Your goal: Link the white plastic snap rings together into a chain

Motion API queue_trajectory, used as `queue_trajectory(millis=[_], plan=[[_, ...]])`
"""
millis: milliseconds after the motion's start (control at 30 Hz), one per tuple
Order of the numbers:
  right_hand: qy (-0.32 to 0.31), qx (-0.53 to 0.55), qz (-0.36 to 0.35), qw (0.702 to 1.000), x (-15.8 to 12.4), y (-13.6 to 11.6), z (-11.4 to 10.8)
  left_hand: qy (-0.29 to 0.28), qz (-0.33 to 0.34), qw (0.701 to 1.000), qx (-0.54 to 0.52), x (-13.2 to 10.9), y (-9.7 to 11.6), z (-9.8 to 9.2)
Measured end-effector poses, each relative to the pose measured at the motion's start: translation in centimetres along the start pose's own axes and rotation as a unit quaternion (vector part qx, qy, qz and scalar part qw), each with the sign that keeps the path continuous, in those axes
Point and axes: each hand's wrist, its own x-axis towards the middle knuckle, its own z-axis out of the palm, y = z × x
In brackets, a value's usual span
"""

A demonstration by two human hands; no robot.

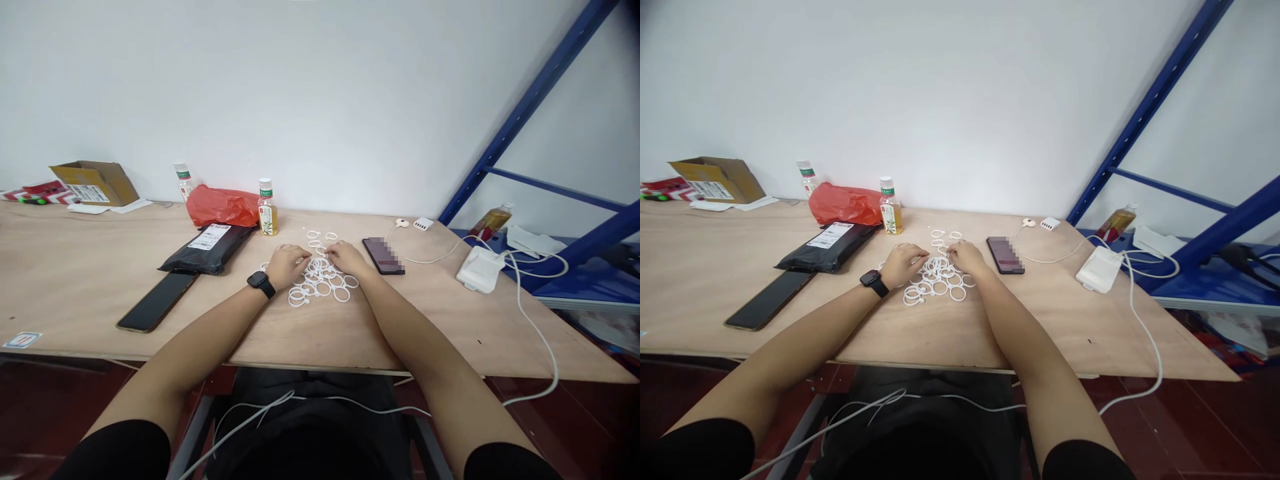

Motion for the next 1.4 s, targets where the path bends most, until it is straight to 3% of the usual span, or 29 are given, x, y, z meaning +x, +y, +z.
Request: queue_trajectory(millis=[167,333,567,733,867,1200,1400], plan=[[0.05,0.025,0.016,0.998,-0.9,-0.1,-0.8,0.009,-0.002,1.0,-0.006,0.0,-0.1,0.1],[0.144,0.152,0.033,0.977,-1.4,-2.8,-1.3,0.035,-0.008,0.999,-0.021,0.0,-0.2,0.1],[0.089,0.243,-0.05,0.965,-2.4,-6.9,-0.7,0.069,-0.007,0.997,-0.036,0.0,-0.4,0.0],[0.079,0.256,-0.044,0.963,-2.5,-6.6,-0.4,0.073,0.012,0.996,-0.057,0.0,-0.2,-0.2],[0.109,0.298,-0.015,0.948,-2.5,-6.4,-0.1,0.07,0.033,0.995,-0.064,0.0,-0.1,-0.1],[0.132,0.326,-0.023,0.936,-2.7,-7.0,-0.3,0.079,0.009,0.995,-0.053,-0.1,-0.1,-0.2],[0.105,0.324,-0.016,0.94,-2.6,-6.4,-0.2,0.059,0.018,0.997,-0.037,-0.2,-0.1,-0.1]])
